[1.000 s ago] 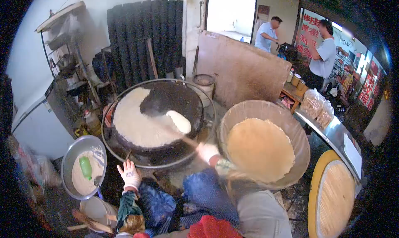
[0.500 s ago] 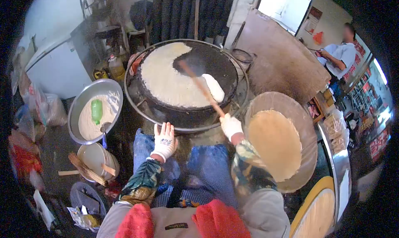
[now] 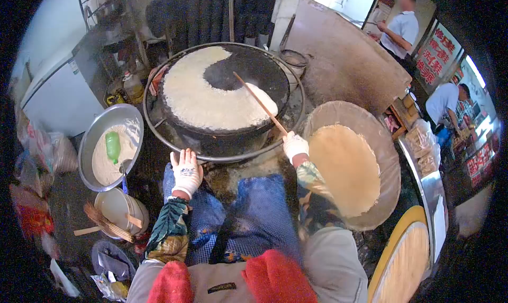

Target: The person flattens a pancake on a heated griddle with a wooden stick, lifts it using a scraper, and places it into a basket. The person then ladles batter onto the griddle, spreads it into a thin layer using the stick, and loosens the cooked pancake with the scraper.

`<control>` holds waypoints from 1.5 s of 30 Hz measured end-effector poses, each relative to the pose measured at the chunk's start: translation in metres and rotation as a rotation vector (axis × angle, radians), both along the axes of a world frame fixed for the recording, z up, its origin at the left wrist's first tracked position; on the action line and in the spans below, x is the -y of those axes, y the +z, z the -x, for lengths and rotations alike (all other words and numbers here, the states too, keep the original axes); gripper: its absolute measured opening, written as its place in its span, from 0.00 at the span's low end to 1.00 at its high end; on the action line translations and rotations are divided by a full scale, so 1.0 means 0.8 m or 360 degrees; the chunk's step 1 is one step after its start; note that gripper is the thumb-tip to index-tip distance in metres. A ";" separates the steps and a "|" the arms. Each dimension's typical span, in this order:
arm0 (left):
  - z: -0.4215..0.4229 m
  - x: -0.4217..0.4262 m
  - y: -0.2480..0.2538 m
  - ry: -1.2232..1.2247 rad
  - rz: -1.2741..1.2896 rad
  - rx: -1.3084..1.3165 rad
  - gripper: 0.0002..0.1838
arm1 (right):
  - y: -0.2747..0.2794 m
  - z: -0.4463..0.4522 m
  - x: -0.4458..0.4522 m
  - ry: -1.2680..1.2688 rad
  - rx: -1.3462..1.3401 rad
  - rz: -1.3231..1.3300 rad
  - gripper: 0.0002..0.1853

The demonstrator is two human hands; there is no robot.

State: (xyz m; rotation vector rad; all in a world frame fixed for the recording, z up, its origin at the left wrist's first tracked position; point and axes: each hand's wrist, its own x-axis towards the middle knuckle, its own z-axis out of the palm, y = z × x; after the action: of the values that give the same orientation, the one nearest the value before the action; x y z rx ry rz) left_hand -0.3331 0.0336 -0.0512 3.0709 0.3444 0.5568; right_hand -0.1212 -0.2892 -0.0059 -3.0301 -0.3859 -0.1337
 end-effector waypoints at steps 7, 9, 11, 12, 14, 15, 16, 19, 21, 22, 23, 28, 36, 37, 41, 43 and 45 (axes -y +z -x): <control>0.001 -0.026 0.008 0.0074 0.0040 0.0032 0.31 | 0.001 0.049 -0.001 0.0346 0.0023 0.0061 0.18; 0.000 -0.033 0.012 0.0090 0.0010 0.0054 0.30 | -0.014 0.005 0.016 -0.0031 0.0002 0.0082 0.18; 0.000 -0.043 0.011 0.0131 -0.0004 0.0053 0.29 | 0.010 -0.006 0.011 0.0021 -0.0052 0.0047 0.19; 0.000 -0.047 0.016 0.0148 -0.0051 0.0057 0.29 | 0.019 0.004 0.005 0.0072 -0.0028 0.0049 0.19; -0.003 -0.057 0.019 0.0230 -0.0014 -0.0009 0.27 | 0.014 0.015 -0.003 0.0191 0.0002 0.0080 0.19; -0.004 -0.062 0.012 0.0265 -0.0021 -0.0007 0.27 | 0.009 0.016 0.001 0.0257 -0.0007 0.0117 0.19; -0.007 -0.071 0.003 0.0300 -0.0052 0.0008 0.28 | 0.005 0.012 0.004 0.0056 -0.0090 0.0134 0.19; -0.010 -0.089 0.010 0.0402 -0.0035 -0.0192 0.28 | -0.001 -0.008 0.001 -0.0006 0.0007 0.0084 0.20; -0.014 -0.092 0.013 0.0544 -0.0067 -0.0153 0.27 | 0.009 0.004 -0.009 0.0156 0.0045 -0.0026 0.20; -0.008 -0.075 0.037 0.0498 0.0028 -0.0199 0.28 | 0.018 0.025 -0.016 0.0204 0.0059 -0.0047 0.19; -0.002 -0.052 0.061 0.0449 0.0128 -0.0245 0.28 | 0.024 0.039 -0.019 0.0258 -0.0052 0.0008 0.19; -0.001 0.061 0.024 -0.0151 0.0169 0.0099 0.31 | -0.024 -0.011 0.014 0.0104 0.0044 0.0058 0.19; 0.005 0.044 -0.002 -0.0065 -0.0183 -0.0040 0.33 | -0.002 0.020 -0.010 0.0249 -0.0059 0.0259 0.19; 0.003 0.039 0.000 -0.0049 -0.0261 -0.0057 0.33 | -0.001 0.010 -0.009 0.0091 -0.0023 0.0200 0.19; -0.001 0.019 -0.001 -0.0027 -0.0200 -0.0051 0.33 | 0.014 -0.006 -0.024 0.0158 0.0070 0.0046 0.18; -0.007 0.010 -0.003 0.0018 -0.0149 -0.0011 0.29 | 0.028 0.019 -0.030 0.0245 0.0005 0.0128 0.19; -0.007 0.003 0.002 0.0086 -0.0154 -0.0046 0.29 | -0.002 0.005 -0.015 0.0349 -0.0083 0.0289 0.20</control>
State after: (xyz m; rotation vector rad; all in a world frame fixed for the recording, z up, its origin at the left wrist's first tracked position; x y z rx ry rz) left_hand -0.3274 0.0312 -0.0493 3.1737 0.4142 0.5472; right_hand -0.1255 -0.2774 -0.0074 -3.1302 -0.7605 -0.0046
